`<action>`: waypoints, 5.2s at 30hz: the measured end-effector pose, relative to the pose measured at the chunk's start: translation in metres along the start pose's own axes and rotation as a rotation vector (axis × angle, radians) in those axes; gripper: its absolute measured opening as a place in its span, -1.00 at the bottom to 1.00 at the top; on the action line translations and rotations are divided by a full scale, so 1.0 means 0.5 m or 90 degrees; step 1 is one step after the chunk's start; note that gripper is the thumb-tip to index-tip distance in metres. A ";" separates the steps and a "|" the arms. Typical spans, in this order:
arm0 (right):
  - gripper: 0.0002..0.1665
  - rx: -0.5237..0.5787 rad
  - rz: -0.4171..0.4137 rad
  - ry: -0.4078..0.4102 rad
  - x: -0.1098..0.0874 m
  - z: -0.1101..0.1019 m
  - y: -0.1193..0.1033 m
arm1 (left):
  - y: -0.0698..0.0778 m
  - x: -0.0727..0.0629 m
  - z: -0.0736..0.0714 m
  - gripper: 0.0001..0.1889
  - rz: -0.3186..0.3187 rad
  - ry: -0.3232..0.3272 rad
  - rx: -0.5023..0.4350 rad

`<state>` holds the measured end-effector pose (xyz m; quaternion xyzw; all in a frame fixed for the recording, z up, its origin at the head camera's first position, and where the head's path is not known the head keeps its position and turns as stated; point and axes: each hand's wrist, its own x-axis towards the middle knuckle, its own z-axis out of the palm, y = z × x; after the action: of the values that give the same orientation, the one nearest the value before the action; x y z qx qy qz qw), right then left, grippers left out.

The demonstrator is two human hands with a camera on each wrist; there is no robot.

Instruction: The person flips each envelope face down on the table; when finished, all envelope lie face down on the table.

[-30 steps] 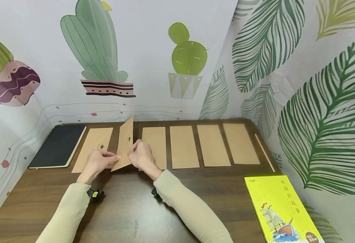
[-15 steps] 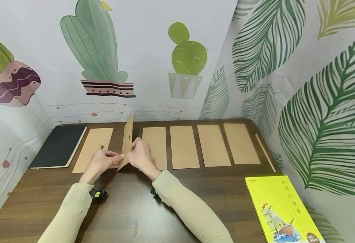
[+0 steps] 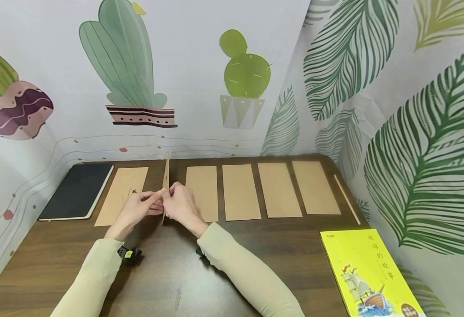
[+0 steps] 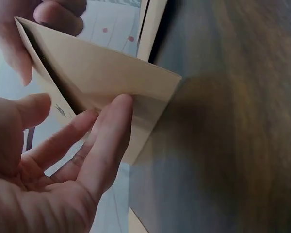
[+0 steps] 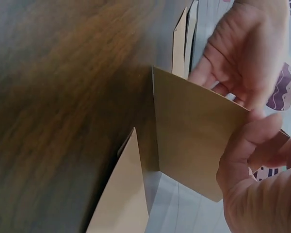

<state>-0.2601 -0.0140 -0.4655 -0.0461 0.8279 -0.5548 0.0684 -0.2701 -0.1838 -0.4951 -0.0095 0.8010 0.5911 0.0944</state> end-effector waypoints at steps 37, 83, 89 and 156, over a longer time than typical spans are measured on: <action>-0.61 -0.102 0.037 -0.085 0.030 0.023 0.063 | 0.053 -0.048 -0.047 -0.63 -0.026 0.206 0.038; -0.56 -0.365 0.037 -0.083 0.121 0.069 0.152 | -0.005 -0.021 -0.036 -0.53 -0.055 0.141 0.472; -0.55 -0.404 0.005 -0.077 0.128 0.076 0.161 | -0.002 -0.022 -0.034 -0.54 -0.041 0.145 0.492; -0.59 -0.474 -0.145 -0.090 0.151 0.317 0.009 | -0.046 -0.053 -0.218 -0.50 -0.109 0.166 0.563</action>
<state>-0.3086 -0.1682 -0.5339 -0.1974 0.9553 -0.2160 0.0420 -0.2563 -0.2965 -0.4817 -0.1088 0.9775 0.1772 0.0366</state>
